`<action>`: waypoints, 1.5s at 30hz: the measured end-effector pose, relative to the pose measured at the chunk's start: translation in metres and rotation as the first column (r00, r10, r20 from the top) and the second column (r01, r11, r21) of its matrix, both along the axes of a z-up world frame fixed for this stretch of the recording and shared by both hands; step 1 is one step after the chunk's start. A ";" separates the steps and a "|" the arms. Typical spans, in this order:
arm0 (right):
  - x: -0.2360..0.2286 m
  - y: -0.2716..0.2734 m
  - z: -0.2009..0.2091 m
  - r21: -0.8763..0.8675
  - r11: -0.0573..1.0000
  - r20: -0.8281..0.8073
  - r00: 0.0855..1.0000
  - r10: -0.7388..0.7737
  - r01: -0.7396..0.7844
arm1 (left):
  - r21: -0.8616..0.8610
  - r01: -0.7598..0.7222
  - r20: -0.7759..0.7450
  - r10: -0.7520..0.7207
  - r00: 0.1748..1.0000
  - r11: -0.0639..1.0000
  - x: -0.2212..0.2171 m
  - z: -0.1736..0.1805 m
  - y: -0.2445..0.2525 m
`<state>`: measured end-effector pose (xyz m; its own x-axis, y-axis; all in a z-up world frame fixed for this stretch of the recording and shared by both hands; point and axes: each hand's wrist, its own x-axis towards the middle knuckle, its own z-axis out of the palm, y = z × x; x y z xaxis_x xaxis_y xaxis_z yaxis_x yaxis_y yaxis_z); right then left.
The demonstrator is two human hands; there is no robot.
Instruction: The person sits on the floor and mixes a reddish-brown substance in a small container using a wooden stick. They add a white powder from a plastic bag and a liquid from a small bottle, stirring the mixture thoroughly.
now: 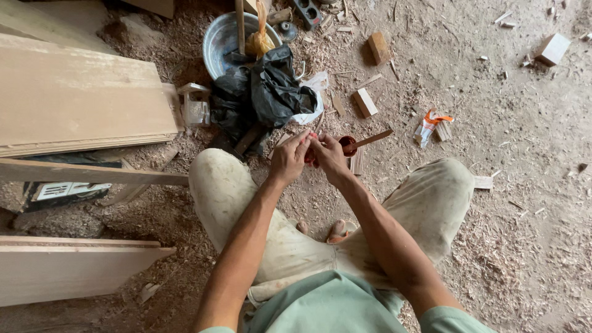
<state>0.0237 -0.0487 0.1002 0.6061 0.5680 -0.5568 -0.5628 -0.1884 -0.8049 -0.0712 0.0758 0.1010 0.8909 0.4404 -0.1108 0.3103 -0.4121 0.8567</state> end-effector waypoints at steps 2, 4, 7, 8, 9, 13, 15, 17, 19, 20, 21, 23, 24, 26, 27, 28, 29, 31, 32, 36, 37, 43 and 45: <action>0.003 -0.003 -0.005 -0.153 0.985 0.084 0.992 0.098 -0.084 | 0.184 0.052 -0.014 -0.050 0.999 0.982 -0.002 0.000 -0.001; 0.004 -0.009 -0.008 -0.244 0.938 0.226 0.926 0.302 -0.246 | 0.297 0.078 -0.109 -0.047 0.993 0.952 -0.005 0.004 0.004; 0.010 -0.013 -0.013 -0.130 0.882 0.395 0.792 0.466 -0.454 | 0.335 0.037 0.099 -0.074 0.992 0.942 -0.010 0.015 0.015; 0.011 -0.015 -0.016 -0.122 0.863 0.414 0.766 0.493 -0.490 | 0.381 0.055 0.053 -0.081 0.995 0.923 -0.011 0.017 0.016; 0.012 -0.016 -0.018 -0.113 0.844 0.434 0.738 0.517 -0.525 | 0.427 0.075 0.007 -0.086 0.996 0.901 -0.011 0.019 0.018; 0.012 -0.016 -0.021 0.032 0.857 0.291 0.825 0.484 -0.514 | 0.187 0.092 -0.306 -0.031 0.952 0.978 -0.009 0.017 0.017; 0.007 -0.016 -0.013 -0.117 0.854 0.362 0.779 0.512 -0.507 | -0.009 0.052 -0.399 -0.051 0.916 0.999 -0.007 0.012 0.019; 0.002 -0.015 0.000 -0.188 0.850 0.413 0.746 0.523 -0.492 | -0.263 -0.054 -0.417 -0.063 0.907 0.963 -0.010 0.006 0.024; 0.001 -0.014 0.016 -0.180 0.856 0.451 0.733 0.509 -0.484 | -0.553 -0.192 -0.370 -0.032 0.929 0.811 -0.017 0.000 0.029; 0.000 -0.013 0.024 -0.111 0.871 0.511 0.724 0.463 -0.479 | -0.620 -0.187 -0.323 -0.031 0.946 0.762 -0.019 -0.001 0.032; 0.000 -0.011 0.031 -0.040 0.878 0.568 0.713 0.412 -0.477 | -0.682 -0.178 -0.276 -0.025 0.961 0.709 -0.021 -0.002 0.035; -0.001 -0.008 0.043 0.073 0.877 0.662 0.680 0.314 -0.475 | -0.702 -0.185 -0.240 0.016 0.971 0.688 -0.023 -0.001 0.037; -0.002 -0.007 0.047 0.114 0.872 0.703 0.659 0.268 -0.476 | -0.662 -0.206 -0.249 0.048 0.967 0.721 -0.024 0.001 0.037; -0.003 -0.010 0.052 0.120 0.855 0.824 0.532 0.197 -0.504 | -0.370 -0.247 -0.259 0.156 0.953 0.896 -0.019 0.005 0.040; -0.006 -0.015 0.054 0.085 0.846 0.890 0.422 0.174 -0.527 | -0.088 -0.262 -0.248 0.234 0.940 0.961 -0.018 0.008 0.042; -0.010 -0.020 0.055 0.046 0.836 0.941 0.305 0.147 -0.546 | 0.202 -0.265 -0.216 0.307 0.927 0.943 -0.017 0.011 0.045; -0.015 -0.030 0.056 -0.067 0.844 0.898 0.337 0.284 -0.532 | 0.323 -0.273 -0.177 0.341 0.923 0.906 -0.016 0.013 0.047; -0.027 -0.051 0.059 -0.293 0.804 0.752 0.395 0.529 -0.518 | 0.548 -0.285 -0.083 0.390 0.917 0.787 -0.014 0.020 0.059; -0.033 -0.059 0.061 -0.282 0.806 0.753 0.401 0.522 -0.520 | 0.576 -0.314 -0.004 0.387 0.922 0.755 -0.014 0.025 0.061; -0.039 -0.074 0.074 -0.091 0.862 0.716 0.569 0.405 -0.499 | 0.531 -0.392 0.242 0.308 0.920 0.752 -0.013 0.049 0.061; -0.037 -0.069 0.078 -0.004 0.883 0.685 0.642 0.345 -0.470 | 0.487 -0.388 0.289 0.274 0.917 0.783 -0.013 0.057 0.060; -0.030 -0.039 0.103 0.335 0.841 0.490 0.841 0.229 -0.424 | -0.185 0.153 0.114 -0.134 0.984 0.971 -0.048 0.089 0.005; -0.032 -0.035 0.112 0.265 0.880 0.485 0.843 0.232 -0.395 | 0.042 0.229 0.266 -0.232 0.936 0.972 -0.045 0.090 -0.005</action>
